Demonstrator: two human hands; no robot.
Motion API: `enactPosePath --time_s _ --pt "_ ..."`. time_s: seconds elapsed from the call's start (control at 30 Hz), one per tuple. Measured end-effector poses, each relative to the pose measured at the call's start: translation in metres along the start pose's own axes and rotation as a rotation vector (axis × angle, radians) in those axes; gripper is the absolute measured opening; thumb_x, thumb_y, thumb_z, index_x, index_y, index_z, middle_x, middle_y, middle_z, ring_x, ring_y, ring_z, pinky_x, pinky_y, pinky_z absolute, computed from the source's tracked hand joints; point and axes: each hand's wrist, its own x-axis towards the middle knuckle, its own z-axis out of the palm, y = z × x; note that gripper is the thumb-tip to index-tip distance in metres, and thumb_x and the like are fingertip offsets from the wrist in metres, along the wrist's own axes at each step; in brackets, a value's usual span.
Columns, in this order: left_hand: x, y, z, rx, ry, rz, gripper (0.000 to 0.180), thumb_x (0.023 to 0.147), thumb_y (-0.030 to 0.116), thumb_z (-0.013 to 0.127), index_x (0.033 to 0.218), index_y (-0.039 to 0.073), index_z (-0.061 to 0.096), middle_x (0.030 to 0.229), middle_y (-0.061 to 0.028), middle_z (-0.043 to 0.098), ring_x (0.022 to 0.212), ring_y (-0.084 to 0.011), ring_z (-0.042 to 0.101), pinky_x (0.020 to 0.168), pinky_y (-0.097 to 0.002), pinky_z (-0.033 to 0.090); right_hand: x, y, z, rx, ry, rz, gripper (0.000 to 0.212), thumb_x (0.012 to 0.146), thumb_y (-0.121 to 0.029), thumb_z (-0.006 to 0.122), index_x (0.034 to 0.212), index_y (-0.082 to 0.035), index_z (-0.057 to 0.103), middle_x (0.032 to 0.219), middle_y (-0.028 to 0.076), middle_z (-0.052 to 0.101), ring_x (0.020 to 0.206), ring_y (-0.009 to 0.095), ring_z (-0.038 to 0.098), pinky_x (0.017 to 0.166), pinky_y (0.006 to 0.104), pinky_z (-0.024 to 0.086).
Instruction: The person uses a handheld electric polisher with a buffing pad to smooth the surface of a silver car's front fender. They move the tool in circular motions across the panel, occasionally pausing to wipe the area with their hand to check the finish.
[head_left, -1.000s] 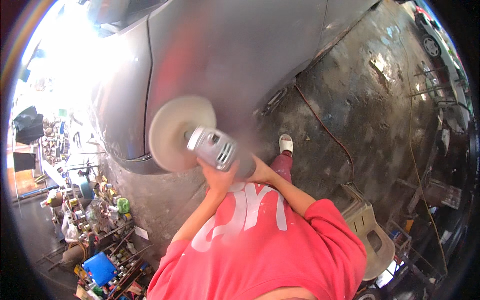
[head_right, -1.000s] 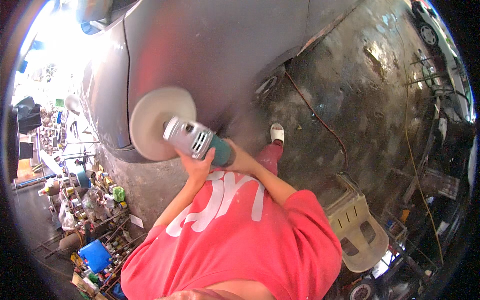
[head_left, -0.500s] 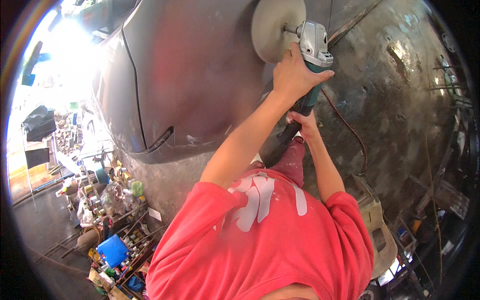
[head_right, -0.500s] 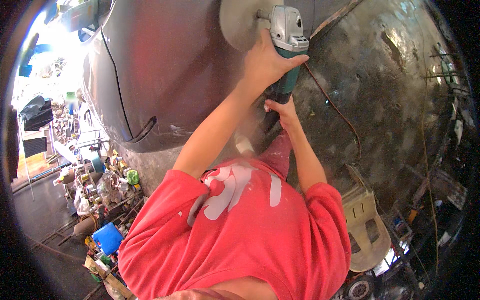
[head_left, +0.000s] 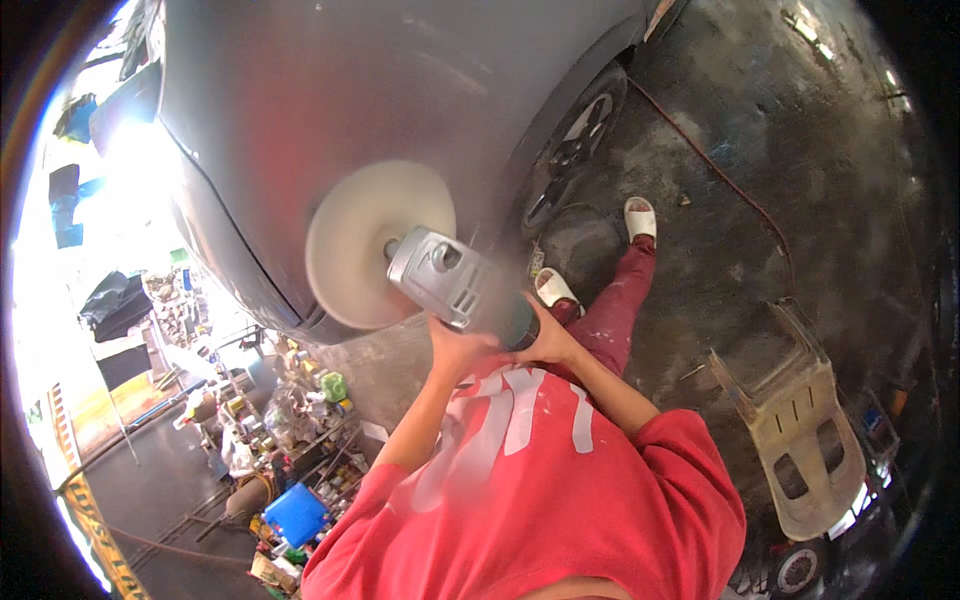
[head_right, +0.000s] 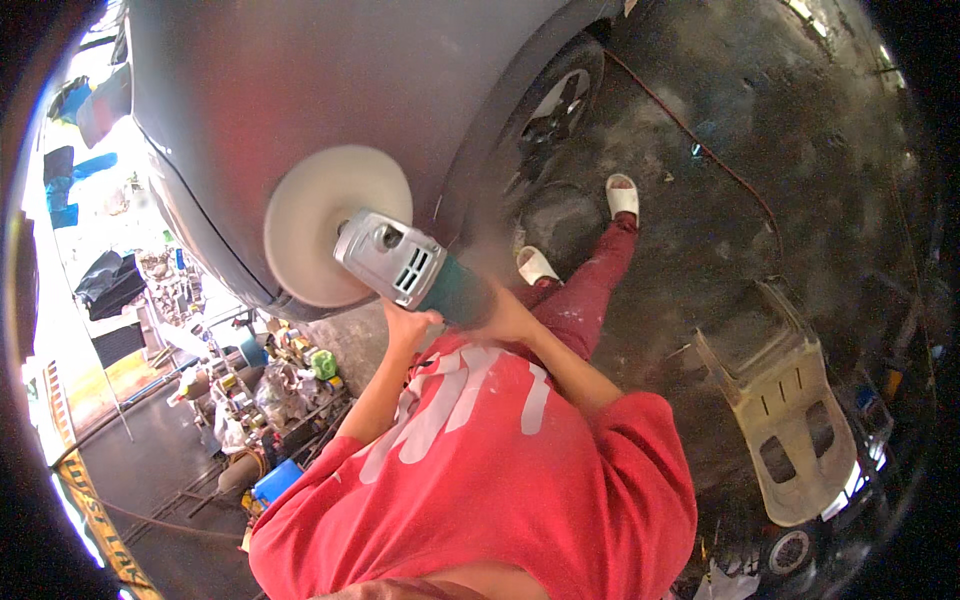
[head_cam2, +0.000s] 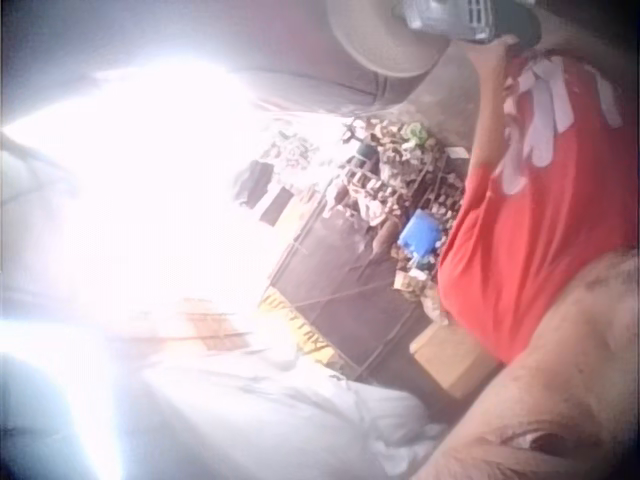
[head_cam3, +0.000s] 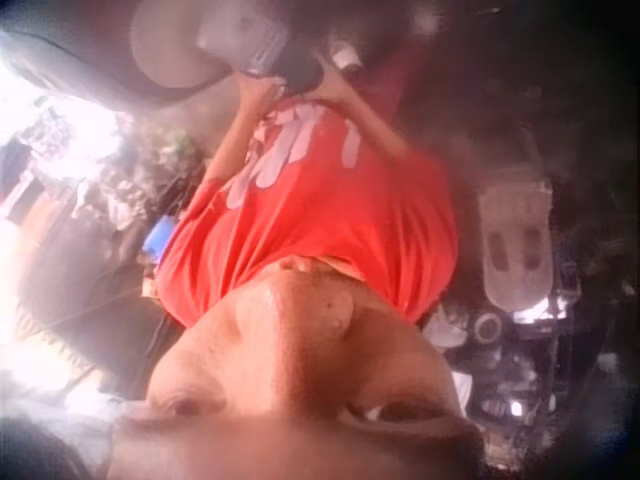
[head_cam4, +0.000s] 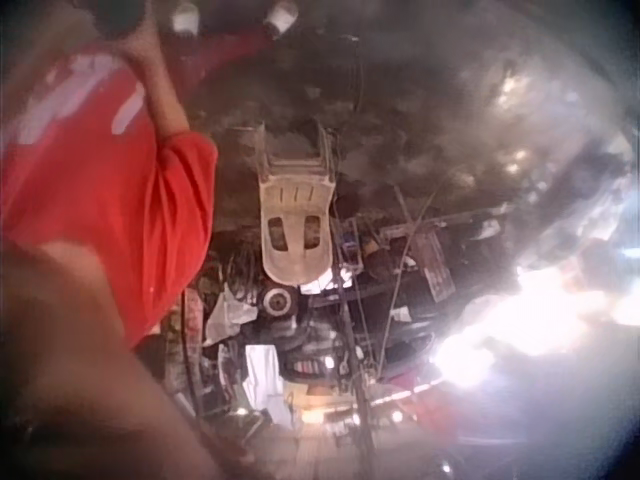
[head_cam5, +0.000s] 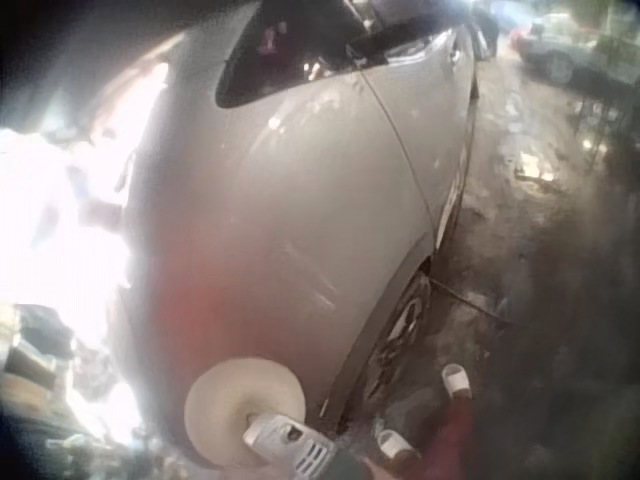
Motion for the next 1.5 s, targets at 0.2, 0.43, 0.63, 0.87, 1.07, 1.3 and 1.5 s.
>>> enactPosePath --time_s 0.2,0.43,0.63,0.87,1.07,1.3,1.5 --pt "0.017 0.003 0.039 -0.057 -0.009 0.029 0.122 0.044 0.034 0.096 0.137 -0.004 0.027 0.127 -0.0127 0.050 0.120 -0.0251 0.050 0.103 -0.0375 0.040 -0.009 0.024 -0.029 0.090 0.080 0.092 0.104 0.052 -0.018 0.092 0.139 -0.001 0.037 0.132 0.012 0.053 0.122 0.021 0.049 0.106 0.0364 0.036" --pt "0.117 0.096 0.183 -0.056 -0.134 0.132 0.106 0.054 0.021 0.091 0.136 -0.004 0.028 0.129 -0.0166 0.048 0.117 -0.0259 0.049 0.100 -0.0373 0.040 0.026 -0.028 -0.140 0.210 0.256 -0.008 0.090 0.055 -0.010 0.087 0.133 -0.001 0.044 0.126 0.006 0.055 0.117 0.017 0.049 0.105 0.0328 0.035" --pt "0.194 0.135 0.281 0.059 -0.123 0.335 0.092 0.059 0.031 0.090 0.127 -0.005 0.038 0.112 -0.0196 0.059 0.101 -0.0277 0.061 0.088 -0.0371 0.049 0.061 -0.076 -0.222 0.467 0.322 0.122 0.050 0.066 -0.010 0.081 0.106 -0.003 0.051 0.085 0.002 0.058 0.068 0.013 0.058 0.061 0.0301 0.049" --pt "0.243 0.125 0.322 0.143 -0.158 0.334 0.096 0.057 0.039 0.089 0.127 -0.005 0.039 0.112 -0.0219 0.060 0.102 -0.0307 0.062 0.087 -0.0393 0.050 0.080 -0.071 -0.251 0.564 0.359 0.116 0.044 0.070 -0.019 0.078 0.101 -0.004 0.051 0.068 0.007 0.057 0.059 0.018 0.057 0.056 0.0314 0.047" --pt "0.192 0.111 0.274 0.329 -0.165 0.247 0.099 0.061 0.028 0.087 0.135 -0.006 0.031 0.122 -0.0212 0.055 0.110 -0.0296 0.056 0.096 -0.0385 0.044 0.047 -0.043 -0.204 0.567 0.364 0.145 0.058 0.066 -0.009 0.079 0.116 -0.002 0.050 0.099 0.007 0.061 0.077 0.015 0.060 0.066 0.0319 0.051" --pt "0.091 0.035 0.131 0.125 -0.041 0.153 0.121 0.054 0.015 0.090 0.144 -0.002 0.011 0.137 -0.0169 0.039 0.125 -0.0260 0.043 0.104 -0.0405 0.038 0.009 0.028 -0.099 0.156 0.239 0.020 0.104 0.053 -0.026 0.090 0.138 0.003 0.038 0.130 0.014 0.054 0.120 0.023 0.051 0.106 0.0361 0.035" --pt "0.051 -0.006 0.070 -0.045 -0.032 -0.002 0.120 0.053 0.019 0.092 0.143 0.000 0.014 0.137 -0.0158 0.039 0.127 -0.0277 0.043 0.108 -0.0414 0.036 0.004 -0.016 -0.092 0.001 0.002 0.100 0.112 0.050 -0.030 0.094 0.140 -0.001 0.034 0.136 0.015 0.048 0.127 0.023 0.046 0.108 0.0352 0.033"
